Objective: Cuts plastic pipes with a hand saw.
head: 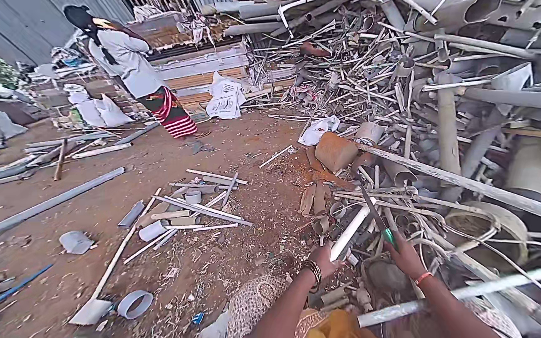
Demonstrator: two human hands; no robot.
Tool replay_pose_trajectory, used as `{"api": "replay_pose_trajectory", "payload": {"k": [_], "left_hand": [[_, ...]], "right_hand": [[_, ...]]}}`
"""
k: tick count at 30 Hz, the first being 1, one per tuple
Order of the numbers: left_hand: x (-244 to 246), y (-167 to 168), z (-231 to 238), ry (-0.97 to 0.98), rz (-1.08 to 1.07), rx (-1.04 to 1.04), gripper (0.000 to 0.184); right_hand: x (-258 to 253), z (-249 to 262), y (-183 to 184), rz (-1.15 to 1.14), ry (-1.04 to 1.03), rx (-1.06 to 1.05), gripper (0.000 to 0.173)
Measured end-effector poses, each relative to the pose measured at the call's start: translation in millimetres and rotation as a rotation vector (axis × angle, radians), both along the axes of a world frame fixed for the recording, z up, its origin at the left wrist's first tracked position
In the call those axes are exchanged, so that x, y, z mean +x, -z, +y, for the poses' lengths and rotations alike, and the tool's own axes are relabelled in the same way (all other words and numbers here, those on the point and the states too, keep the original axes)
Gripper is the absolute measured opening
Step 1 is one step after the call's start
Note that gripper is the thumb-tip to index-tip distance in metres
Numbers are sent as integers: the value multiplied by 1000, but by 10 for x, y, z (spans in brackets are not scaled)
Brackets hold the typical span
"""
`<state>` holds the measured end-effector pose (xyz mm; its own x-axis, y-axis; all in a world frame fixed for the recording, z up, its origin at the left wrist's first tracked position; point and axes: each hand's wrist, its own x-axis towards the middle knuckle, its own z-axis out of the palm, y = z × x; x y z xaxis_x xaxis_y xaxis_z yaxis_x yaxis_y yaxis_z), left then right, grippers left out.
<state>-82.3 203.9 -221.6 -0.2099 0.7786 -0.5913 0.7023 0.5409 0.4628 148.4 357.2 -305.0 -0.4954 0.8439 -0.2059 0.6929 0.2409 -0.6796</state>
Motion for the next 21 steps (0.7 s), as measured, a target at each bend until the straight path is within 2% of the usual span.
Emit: {"api": "replay_pose_trajectory", "payload": {"k": [3, 6, 11, 15, 19, 21], "left_hand": [[-24, 21, 3, 4, -8, 19, 61], [-49, 15, -14, -26, -108, 40, 52], [-89, 130, -64, -199, -379, 97, 39], [-73, 98, -65, -234, -447, 108, 39], [-76, 101, -41, -178, -354, 83, 42], [-83, 99, -26, -141, -302, 53, 44]], "right_hand": [[6, 39, -40, 1, -1, -46, 50], [-29, -7, -149, -63, -1, -61, 52], [-138, -263, -376, -360, -357, 89, 51], [-154, -153, -426, -387, -135, 16, 48], [-126, -191, -402, -381, -357, 107, 50], [-161, -148, -386, -401, -208, 24, 48]]}}
